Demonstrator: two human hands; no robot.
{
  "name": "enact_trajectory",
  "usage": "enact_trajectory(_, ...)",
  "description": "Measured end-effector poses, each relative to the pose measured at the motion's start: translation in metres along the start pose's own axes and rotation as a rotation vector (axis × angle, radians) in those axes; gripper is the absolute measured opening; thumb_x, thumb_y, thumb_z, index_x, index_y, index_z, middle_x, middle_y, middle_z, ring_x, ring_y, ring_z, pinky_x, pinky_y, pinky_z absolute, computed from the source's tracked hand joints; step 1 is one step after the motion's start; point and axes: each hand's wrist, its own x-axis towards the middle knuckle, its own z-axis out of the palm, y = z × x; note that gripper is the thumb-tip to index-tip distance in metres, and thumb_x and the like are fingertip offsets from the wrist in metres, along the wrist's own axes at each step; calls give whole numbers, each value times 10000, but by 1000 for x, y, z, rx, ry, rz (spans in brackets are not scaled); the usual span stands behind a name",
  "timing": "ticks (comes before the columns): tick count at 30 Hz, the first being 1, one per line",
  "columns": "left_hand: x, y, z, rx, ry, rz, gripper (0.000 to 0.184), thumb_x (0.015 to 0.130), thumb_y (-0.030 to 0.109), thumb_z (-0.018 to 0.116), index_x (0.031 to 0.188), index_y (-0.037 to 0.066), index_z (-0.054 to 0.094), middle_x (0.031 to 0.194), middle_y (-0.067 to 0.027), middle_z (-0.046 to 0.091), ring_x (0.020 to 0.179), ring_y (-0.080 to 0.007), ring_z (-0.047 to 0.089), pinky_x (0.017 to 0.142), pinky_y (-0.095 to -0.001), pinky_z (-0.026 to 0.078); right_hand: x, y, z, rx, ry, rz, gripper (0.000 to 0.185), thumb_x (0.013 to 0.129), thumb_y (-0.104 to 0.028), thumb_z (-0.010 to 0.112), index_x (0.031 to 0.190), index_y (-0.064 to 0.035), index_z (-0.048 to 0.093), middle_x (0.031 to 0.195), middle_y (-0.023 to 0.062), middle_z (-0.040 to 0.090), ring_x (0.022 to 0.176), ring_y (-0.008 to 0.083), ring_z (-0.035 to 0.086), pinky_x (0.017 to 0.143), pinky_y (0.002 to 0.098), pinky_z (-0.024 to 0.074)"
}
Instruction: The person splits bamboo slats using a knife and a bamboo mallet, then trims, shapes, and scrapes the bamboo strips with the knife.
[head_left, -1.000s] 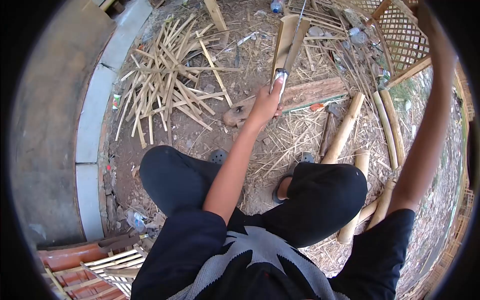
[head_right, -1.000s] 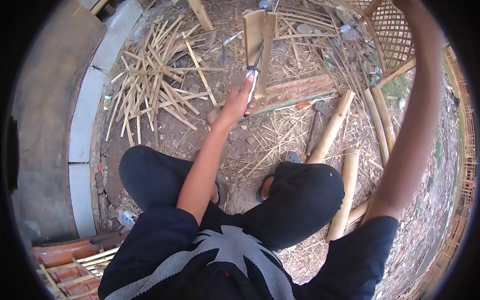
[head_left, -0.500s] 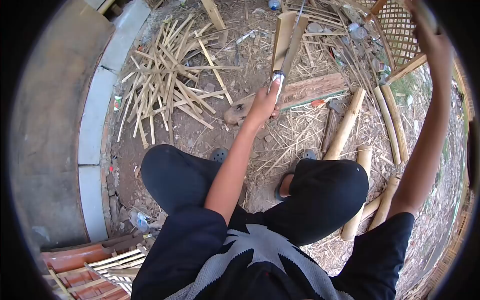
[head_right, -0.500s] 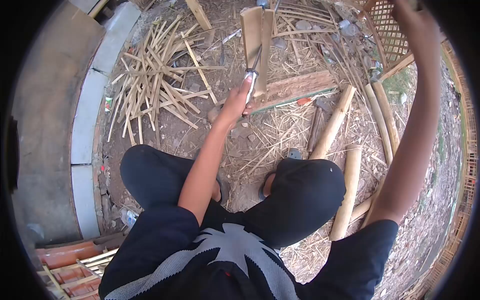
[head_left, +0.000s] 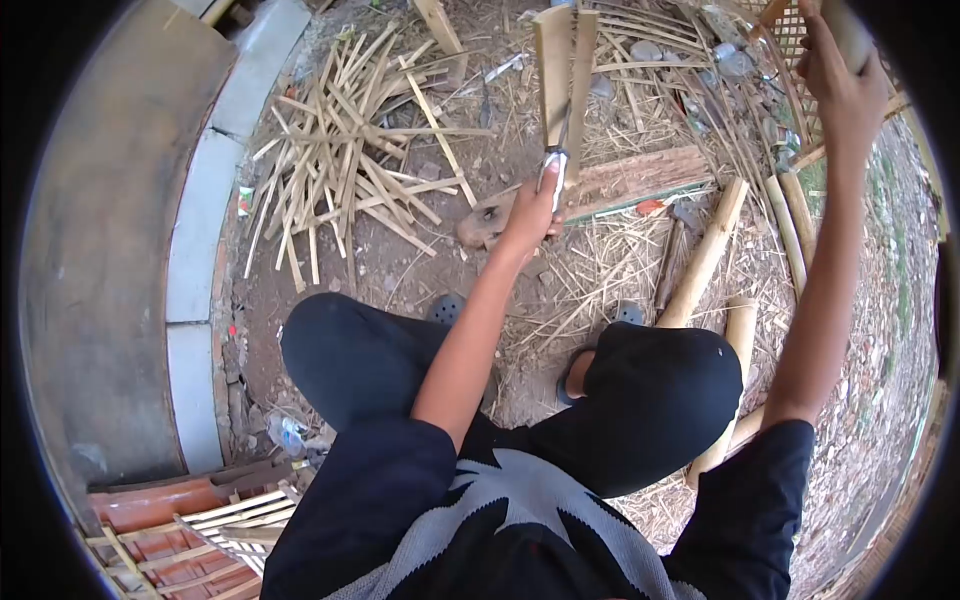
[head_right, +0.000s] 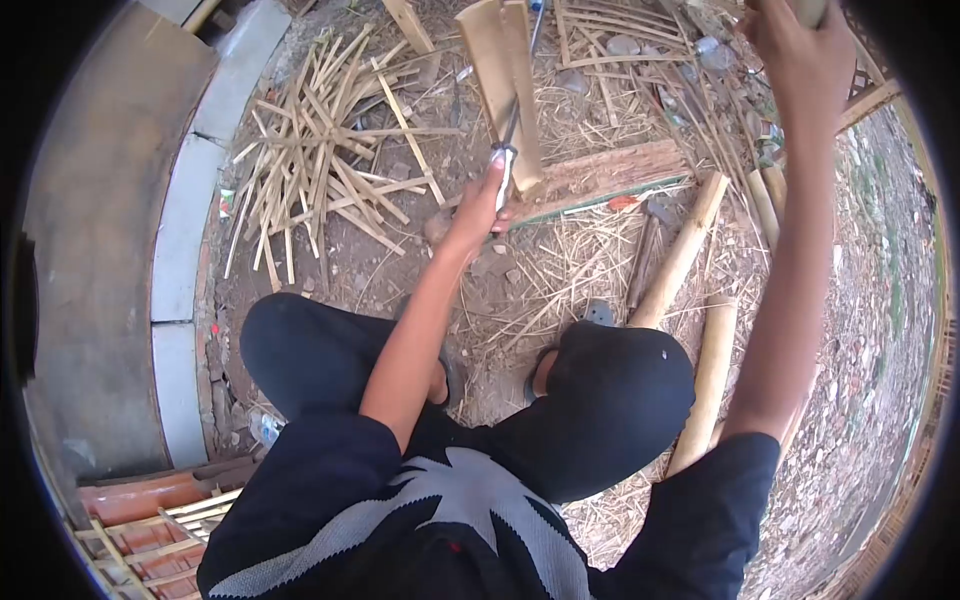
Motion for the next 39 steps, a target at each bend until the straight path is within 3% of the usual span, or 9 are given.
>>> enact_trajectory(2,0,-6,11,21,-8,16,483,987,523,487,847,63,444,630,19,379,465,-91,427,385,-261,309,-42,42,42,13,177,-50,500,791,-347,729,1051,73,652,806,192,702,747,293,685,700,414,534)
enact_trajectory(5,-1,-18,11,151,-18,-37,467,994,507,479,888,53,482,611,17,399,431,-97,431,370,-257,316,-104,99,63,-406,-703,84,433,783,-299,730,994,73,661,776,194,702,726,330,687,683,423,536)
enact_trajectory(7,6,-33,13,113,-35,-29,471,988,516,487,912,51,503,588,22,391,426,-92,439,371,-251,333,-56,83,37,-559,-710,4,394,783,-279,730,966,63,665,802,197,710,745,345,692,698,424,542)
enact_trajectory(14,13,-40,-3,87,-53,-98,485,963,580,489,940,96,482,631,18,415,437,-68,358,399,-244,292,-65,70,48,57,41,133,389,761,-261,733,952,66,647,765,230,681,769,345,681,729,421,522)
enact_trajectory(17,9,-28,-4,113,0,-191,492,955,586,501,917,96,483,642,3,445,437,-68,369,394,-253,295,-141,155,69,-478,-811,141,425,730,-274,723,969,66,633,767,266,661,885,376,673,823,445,507)
enact_trajectory(25,15,-48,-34,117,-9,-184,511,942,612,506,840,115,445,597,27,416,449,-57,352,382,-236,258,-79,52,56,226,-1,311,352,740,-220,677,954,58,667,739,167,691,702,312,673,659,425,515)
enact_trajectory(28,17,-40,-27,69,22,-265,519,936,624,506,839,118,443,590,26,407,448,-61,347,384,-237,253,-187,160,102,-352,-640,204,406,741,-239,700,1000,69,648,755,194,680,713,324,677,667,428,524)
enact_trajectory(36,32,-67,-32,155,4,-211,533,936,632,496,781,124,446,576,28,386,438,-69,348,391,-261,279,-41,7,32,255,37,322,512,773,-322,719,1076,77,612,789,182,693,707,329,693,691,399,541)
enact_trajectory(39,35,-71,-25,173,-2,-215,539,938,635,487,781,120,454,570,26,388,432,-78,349,391,-269,288,-180,142,105,-76,-210,423,581,776,-334,710,1115,121,583,867,244,695,789,408,691,761,440,548)
